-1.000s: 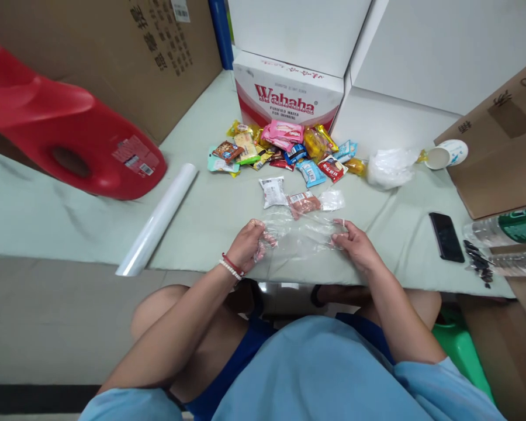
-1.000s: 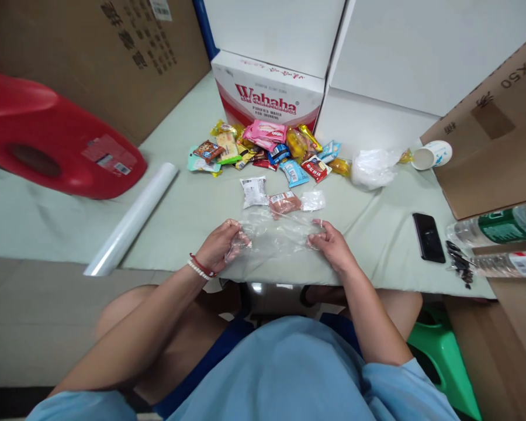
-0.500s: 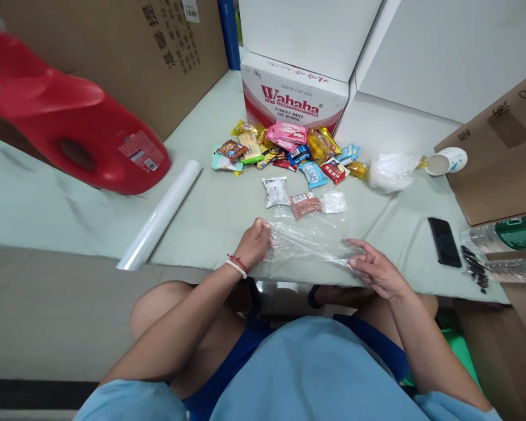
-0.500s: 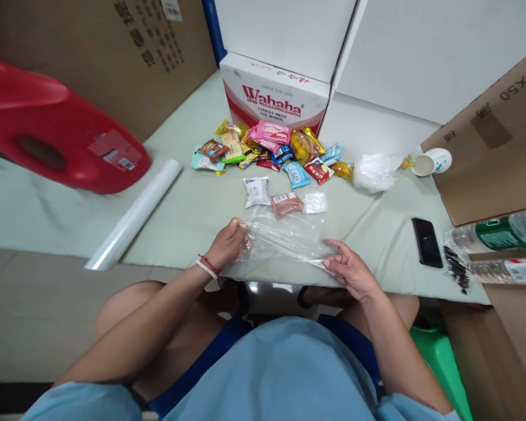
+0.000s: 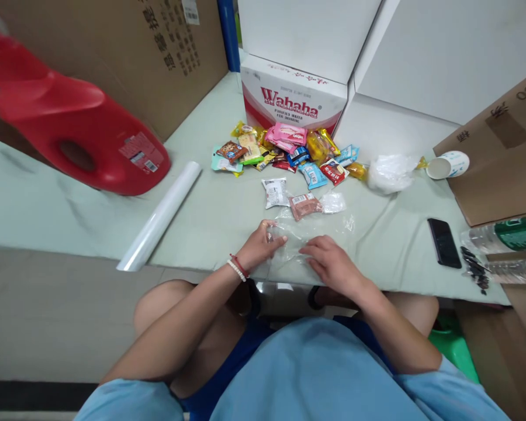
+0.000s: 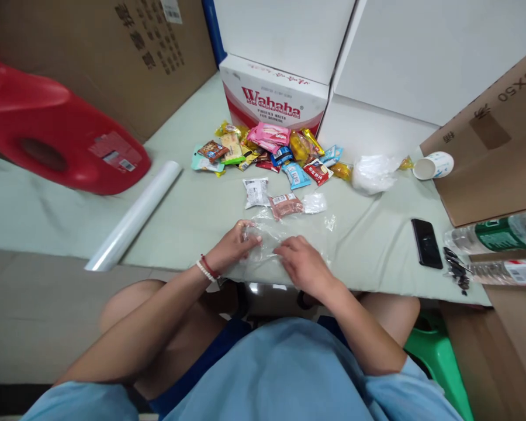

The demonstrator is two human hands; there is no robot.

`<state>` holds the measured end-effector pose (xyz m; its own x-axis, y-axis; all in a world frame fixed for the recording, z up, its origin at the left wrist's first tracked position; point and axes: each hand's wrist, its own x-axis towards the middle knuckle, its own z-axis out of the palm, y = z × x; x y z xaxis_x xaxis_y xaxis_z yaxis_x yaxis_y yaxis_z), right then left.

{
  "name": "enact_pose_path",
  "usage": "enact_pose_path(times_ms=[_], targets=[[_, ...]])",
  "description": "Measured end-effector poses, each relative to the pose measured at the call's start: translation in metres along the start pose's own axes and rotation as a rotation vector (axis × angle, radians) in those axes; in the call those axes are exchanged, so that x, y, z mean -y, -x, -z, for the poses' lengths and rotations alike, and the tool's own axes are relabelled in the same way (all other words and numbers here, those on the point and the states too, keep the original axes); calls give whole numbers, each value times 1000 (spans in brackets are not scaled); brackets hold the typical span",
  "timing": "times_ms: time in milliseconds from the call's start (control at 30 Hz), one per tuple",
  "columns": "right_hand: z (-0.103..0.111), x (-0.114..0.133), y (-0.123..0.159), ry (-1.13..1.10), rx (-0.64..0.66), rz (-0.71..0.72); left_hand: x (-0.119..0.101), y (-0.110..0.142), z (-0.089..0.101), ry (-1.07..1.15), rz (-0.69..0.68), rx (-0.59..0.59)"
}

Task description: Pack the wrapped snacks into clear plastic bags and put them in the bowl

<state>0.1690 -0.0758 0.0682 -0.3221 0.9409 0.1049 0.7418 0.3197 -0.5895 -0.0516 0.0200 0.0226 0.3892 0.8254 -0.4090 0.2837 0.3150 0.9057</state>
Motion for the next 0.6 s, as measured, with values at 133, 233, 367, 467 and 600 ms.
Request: enact_pose_path(times_ms=[133,233,367,467,600], targets=[[-30,6,-15,13,381,-44,-2,-1,13,165,55,24],[-26,11,-7,-57,519,-102,2,-4,23,173,75,-33],[-15,16,4,-155,569,-102,13,-9,27,50,30,-41],[-10,15,10,-137,594,-102,18,-12,27,-88,-49,-84],[-5,13,23,-59,577,-154,17,-13,26,-192,-127,-197]])
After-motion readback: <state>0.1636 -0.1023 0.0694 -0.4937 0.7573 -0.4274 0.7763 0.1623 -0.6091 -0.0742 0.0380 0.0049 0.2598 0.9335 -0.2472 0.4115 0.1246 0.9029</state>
